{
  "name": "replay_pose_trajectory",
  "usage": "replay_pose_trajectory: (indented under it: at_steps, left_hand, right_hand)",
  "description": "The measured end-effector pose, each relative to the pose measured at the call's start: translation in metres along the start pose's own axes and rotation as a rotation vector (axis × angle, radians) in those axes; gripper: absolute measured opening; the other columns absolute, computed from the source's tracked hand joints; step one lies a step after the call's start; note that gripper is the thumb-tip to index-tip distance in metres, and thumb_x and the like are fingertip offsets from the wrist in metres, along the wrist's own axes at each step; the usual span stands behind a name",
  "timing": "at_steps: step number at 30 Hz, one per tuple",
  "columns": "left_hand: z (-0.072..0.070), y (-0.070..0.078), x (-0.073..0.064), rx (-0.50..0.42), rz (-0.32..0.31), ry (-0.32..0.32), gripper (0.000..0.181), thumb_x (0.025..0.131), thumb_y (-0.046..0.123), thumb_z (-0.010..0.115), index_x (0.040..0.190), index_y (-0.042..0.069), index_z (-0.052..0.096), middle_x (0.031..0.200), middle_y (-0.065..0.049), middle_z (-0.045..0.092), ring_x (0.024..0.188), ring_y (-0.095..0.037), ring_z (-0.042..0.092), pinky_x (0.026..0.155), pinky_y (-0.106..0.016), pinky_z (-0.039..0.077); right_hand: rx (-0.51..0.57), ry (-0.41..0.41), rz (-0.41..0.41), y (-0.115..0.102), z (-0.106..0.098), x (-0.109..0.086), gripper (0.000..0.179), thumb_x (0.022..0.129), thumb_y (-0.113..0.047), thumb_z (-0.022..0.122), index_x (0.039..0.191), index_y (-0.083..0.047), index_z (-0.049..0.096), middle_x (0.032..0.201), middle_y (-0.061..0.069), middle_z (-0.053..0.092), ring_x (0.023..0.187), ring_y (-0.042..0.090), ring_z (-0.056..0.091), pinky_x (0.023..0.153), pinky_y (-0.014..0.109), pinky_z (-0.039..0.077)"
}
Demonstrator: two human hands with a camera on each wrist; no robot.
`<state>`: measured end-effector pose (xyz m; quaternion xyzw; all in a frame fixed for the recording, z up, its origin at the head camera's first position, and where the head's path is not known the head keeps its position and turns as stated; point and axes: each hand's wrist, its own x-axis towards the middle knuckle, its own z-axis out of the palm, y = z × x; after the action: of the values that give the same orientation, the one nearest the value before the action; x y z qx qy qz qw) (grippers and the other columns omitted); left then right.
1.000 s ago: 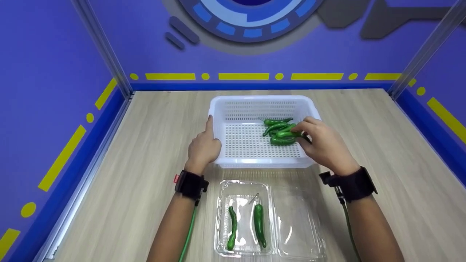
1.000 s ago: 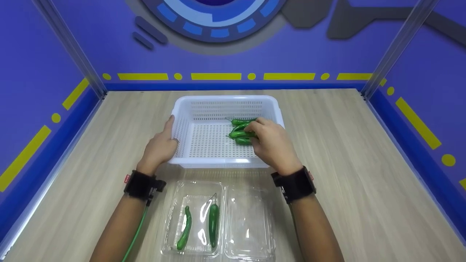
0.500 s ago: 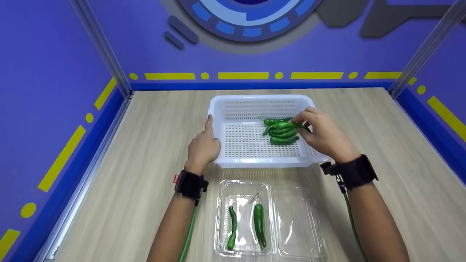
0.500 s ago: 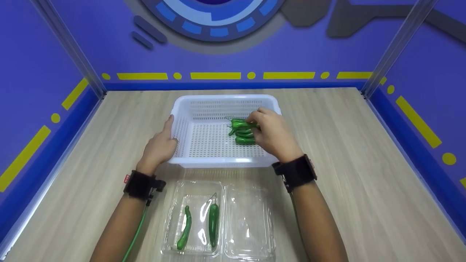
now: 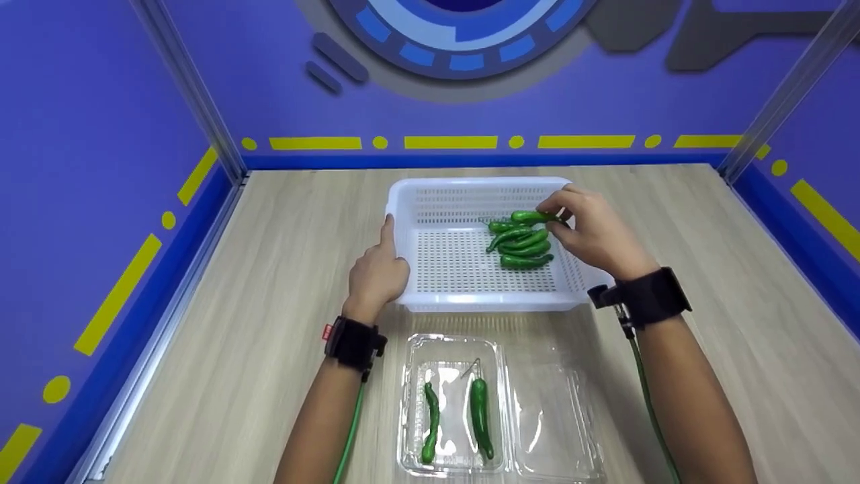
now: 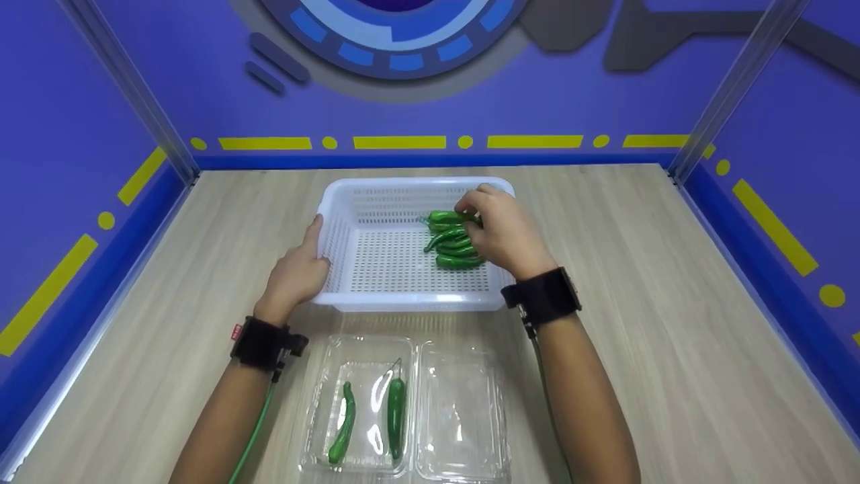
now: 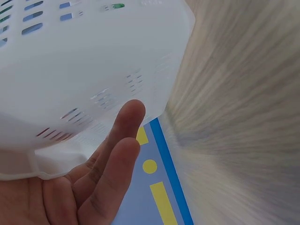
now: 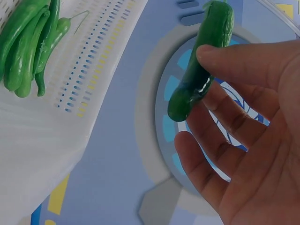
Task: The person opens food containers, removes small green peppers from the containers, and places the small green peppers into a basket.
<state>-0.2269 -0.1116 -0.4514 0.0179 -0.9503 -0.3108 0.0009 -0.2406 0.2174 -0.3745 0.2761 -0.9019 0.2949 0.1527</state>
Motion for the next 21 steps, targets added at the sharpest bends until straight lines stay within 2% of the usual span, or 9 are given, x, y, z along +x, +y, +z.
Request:
replay_pose_trajectory:
  at_steps: [5,11,21]
  left_hand:
    - [0.0,0.0,0.0,-0.003,-0.003,-0.004,0.082,0.092,0.013,0.043,0.166,0.019,0.009,0.089,-0.012,0.067,0.07,-0.027,0.061,0.058,-0.038,0.04]
    - [0.001,0.001,0.0,0.0,-0.01,-0.005,0.082,0.09,0.012,0.042,0.166,0.019,0.01,0.087,-0.011,0.067,0.068,-0.026,0.061,0.056,-0.038,0.04]
    - [0.001,0.002,0.0,-0.01,-0.018,-0.004,0.082,0.092,0.013,0.043,0.166,0.02,0.009,0.087,-0.01,0.066,0.068,-0.025,0.062,0.057,-0.037,0.04]
  right_hand:
    - [0.006,0.002,0.003,0.006,0.005,0.006,0.022,0.084,0.013,0.07,0.102,0.001,0.074,0.1,0.015,0.072,0.089,0.029,0.066,0.079,0.045,0.054]
    - [-0.024,-0.032,0.011,0.01,0.012,0.013,0.022,0.085,0.01,0.069,0.104,0.0,0.074,0.101,0.015,0.07,0.09,0.03,0.065,0.081,0.046,0.055]
    - [-0.009,-0.078,0.022,0.014,0.017,0.027,0.021,0.086,0.009,0.066,0.105,0.003,0.072,0.104,0.018,0.072,0.089,0.033,0.067,0.08,0.044,0.055]
